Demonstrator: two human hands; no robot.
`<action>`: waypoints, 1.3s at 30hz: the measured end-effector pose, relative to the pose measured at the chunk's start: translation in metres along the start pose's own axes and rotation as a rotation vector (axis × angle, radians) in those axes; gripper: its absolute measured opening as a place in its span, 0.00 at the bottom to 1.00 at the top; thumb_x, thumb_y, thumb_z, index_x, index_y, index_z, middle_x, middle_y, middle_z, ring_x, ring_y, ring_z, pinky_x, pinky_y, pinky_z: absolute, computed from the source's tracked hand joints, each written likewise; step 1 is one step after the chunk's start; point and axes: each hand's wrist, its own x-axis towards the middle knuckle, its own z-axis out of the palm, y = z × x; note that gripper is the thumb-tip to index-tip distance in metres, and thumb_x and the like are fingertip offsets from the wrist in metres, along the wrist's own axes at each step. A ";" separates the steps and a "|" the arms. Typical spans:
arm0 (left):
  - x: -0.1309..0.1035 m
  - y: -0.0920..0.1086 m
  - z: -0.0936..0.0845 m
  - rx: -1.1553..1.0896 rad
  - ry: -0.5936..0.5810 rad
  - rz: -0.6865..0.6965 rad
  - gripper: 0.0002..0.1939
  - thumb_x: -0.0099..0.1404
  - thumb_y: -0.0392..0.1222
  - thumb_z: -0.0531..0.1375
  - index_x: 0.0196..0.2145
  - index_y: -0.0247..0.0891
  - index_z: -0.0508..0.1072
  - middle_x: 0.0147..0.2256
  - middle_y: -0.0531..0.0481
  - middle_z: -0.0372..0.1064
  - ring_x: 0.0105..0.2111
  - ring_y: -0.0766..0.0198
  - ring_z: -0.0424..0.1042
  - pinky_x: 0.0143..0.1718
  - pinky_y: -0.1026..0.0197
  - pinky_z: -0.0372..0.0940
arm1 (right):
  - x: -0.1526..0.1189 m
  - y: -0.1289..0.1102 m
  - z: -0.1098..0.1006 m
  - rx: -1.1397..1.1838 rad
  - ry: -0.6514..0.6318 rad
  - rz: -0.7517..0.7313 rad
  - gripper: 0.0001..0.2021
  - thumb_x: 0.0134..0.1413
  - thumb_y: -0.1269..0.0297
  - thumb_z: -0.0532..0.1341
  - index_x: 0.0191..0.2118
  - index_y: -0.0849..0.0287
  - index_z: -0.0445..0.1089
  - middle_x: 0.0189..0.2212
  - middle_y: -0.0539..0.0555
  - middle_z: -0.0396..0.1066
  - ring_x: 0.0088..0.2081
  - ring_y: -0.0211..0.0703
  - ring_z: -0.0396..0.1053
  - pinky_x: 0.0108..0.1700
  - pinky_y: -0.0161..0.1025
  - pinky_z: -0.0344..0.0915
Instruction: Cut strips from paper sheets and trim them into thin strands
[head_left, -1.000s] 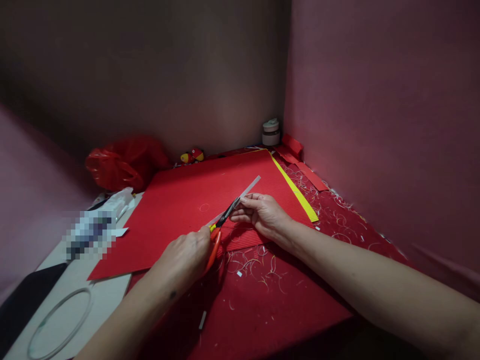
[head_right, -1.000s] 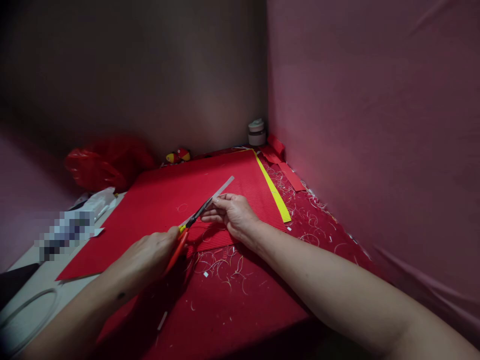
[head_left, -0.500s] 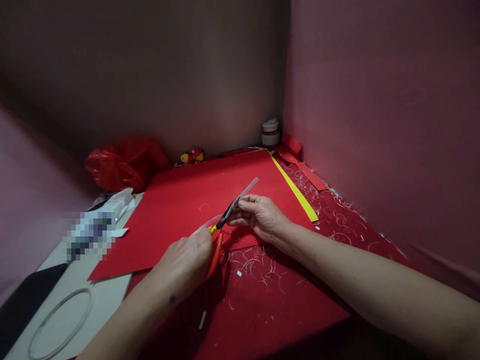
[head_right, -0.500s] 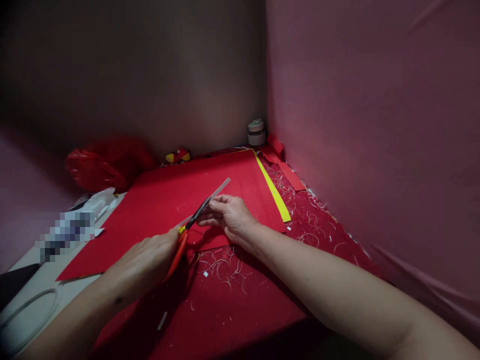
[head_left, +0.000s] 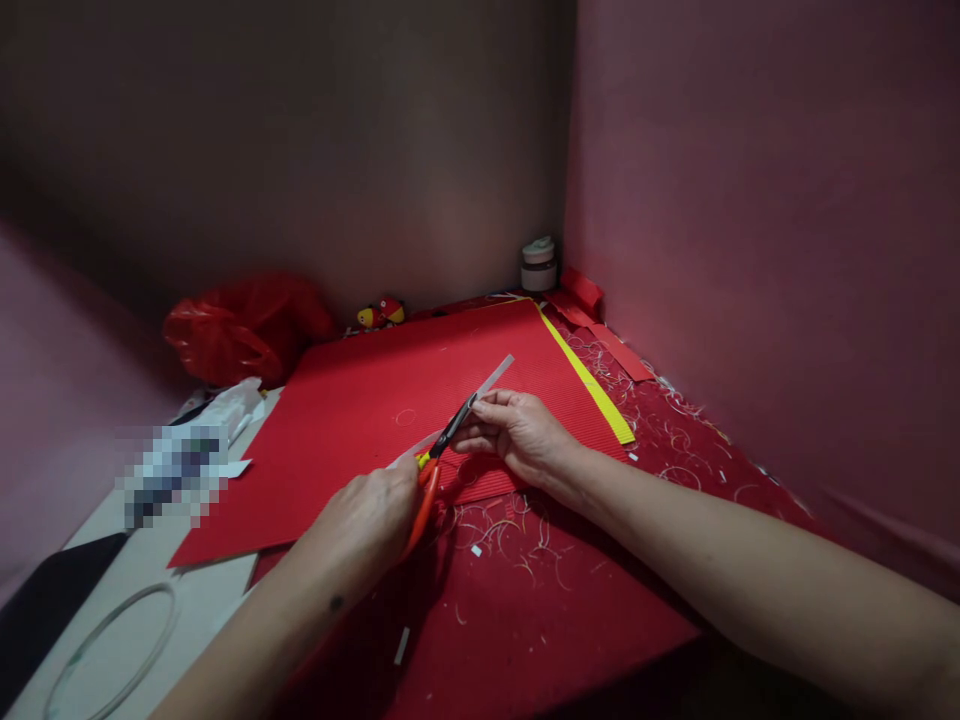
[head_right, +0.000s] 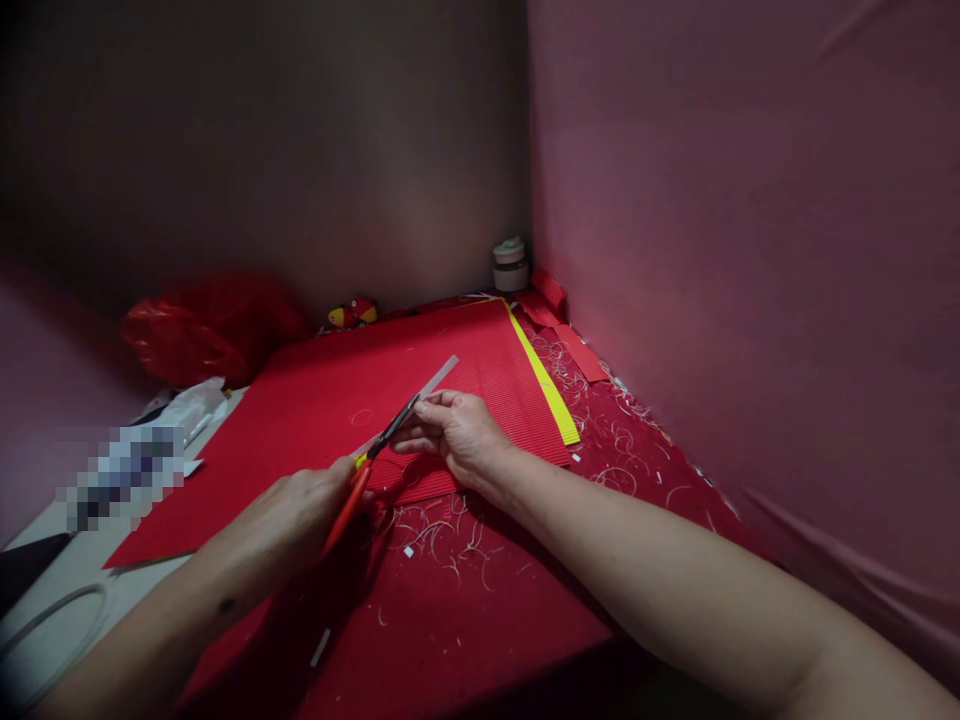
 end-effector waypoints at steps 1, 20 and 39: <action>0.000 -0.001 0.001 0.008 0.014 0.011 0.11 0.64 0.42 0.44 0.39 0.37 0.62 0.31 0.40 0.72 0.33 0.46 0.73 0.28 0.54 0.61 | 0.000 0.000 -0.001 -0.002 -0.002 0.005 0.02 0.50 0.73 0.58 0.28 0.63 0.65 0.23 0.55 0.73 0.25 0.41 0.73 0.33 0.39 0.70; -0.011 0.001 -0.008 -0.038 -0.014 0.078 0.11 0.64 0.39 0.41 0.36 0.38 0.61 0.39 0.39 0.69 0.38 0.49 0.71 0.35 0.51 0.63 | -0.002 -0.011 0.003 -0.047 0.003 -0.072 0.04 0.48 0.71 0.60 0.26 0.62 0.64 0.21 0.53 0.71 0.24 0.40 0.71 0.30 0.40 0.70; -0.003 0.003 -0.006 -0.060 -0.021 0.025 0.14 0.64 0.47 0.43 0.40 0.37 0.62 0.33 0.39 0.71 0.34 0.48 0.73 0.31 0.53 0.63 | -0.002 -0.007 0.001 -0.073 0.040 -0.054 0.05 0.50 0.69 0.59 0.26 0.61 0.63 0.22 0.56 0.73 0.25 0.41 0.73 0.32 0.39 0.70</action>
